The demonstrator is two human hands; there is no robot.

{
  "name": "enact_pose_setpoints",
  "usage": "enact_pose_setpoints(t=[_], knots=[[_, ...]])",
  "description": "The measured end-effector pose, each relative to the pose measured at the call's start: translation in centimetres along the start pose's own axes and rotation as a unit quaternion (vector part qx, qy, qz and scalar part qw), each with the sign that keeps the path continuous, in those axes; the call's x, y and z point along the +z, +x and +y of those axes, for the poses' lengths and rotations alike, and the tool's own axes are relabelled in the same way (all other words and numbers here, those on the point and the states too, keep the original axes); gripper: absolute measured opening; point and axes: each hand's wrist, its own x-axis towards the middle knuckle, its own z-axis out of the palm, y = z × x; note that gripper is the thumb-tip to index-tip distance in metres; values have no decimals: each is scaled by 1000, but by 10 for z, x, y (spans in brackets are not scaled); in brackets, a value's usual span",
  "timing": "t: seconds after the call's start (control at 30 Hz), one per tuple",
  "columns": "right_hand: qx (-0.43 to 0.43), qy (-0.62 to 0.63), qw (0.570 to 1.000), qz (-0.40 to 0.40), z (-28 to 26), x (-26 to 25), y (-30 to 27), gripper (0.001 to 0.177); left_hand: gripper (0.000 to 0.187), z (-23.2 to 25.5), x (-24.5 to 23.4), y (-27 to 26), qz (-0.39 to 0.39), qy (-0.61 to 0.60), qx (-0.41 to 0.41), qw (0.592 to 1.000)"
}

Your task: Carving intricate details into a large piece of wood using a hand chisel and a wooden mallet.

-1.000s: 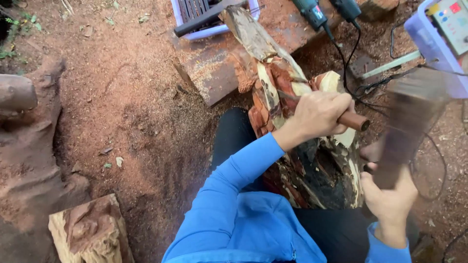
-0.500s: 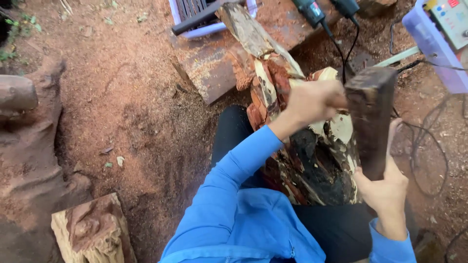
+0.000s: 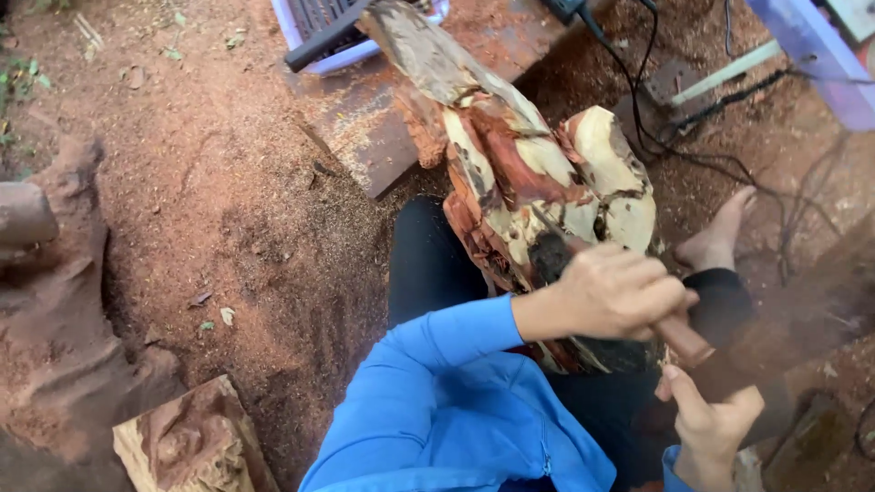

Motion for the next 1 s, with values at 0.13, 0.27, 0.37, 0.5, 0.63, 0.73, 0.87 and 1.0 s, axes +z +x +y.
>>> enact_pose_setpoints(t=[0.13, 0.27, 0.37, 0.5, 0.63, 0.73, 0.87, 1.0], knots=[[8, 9, 1000, -8, 20, -14, -15, 23, 30, -25, 0, -2, -7, 54, -3, 998], [6, -4, 1000, -17, 17, -9, -21, 23, 33, -42, -7, -3, -30, 93, -12, 995], [3, -12, 1000, -27, 14, -6, -22, 24, 31, -51, -7, -6, -37, 77, -20, 996], [-3, -3, 1000, -12, 7, 5, -21, 27, 28, -47, -28, 9, -58, 75, -55, 994], [-76, -154, 985, -3, -17, 32, -1, 30, 18, -50, -37, 18, -32, 45, -71, 996], [-145, -312, 939, -11, -25, 31, 4, 42, 19, -51, -39, 20, 5, 35, -73, 997], [-195, -165, 967, -12, -5, 41, 2, 14, 18, -52, -43, 20, -7, 23, -84, 996], [-166, -379, 910, -30, -29, 40, 12, 61, 32, -84, -6, -16, 43, 55, -44, 997]])
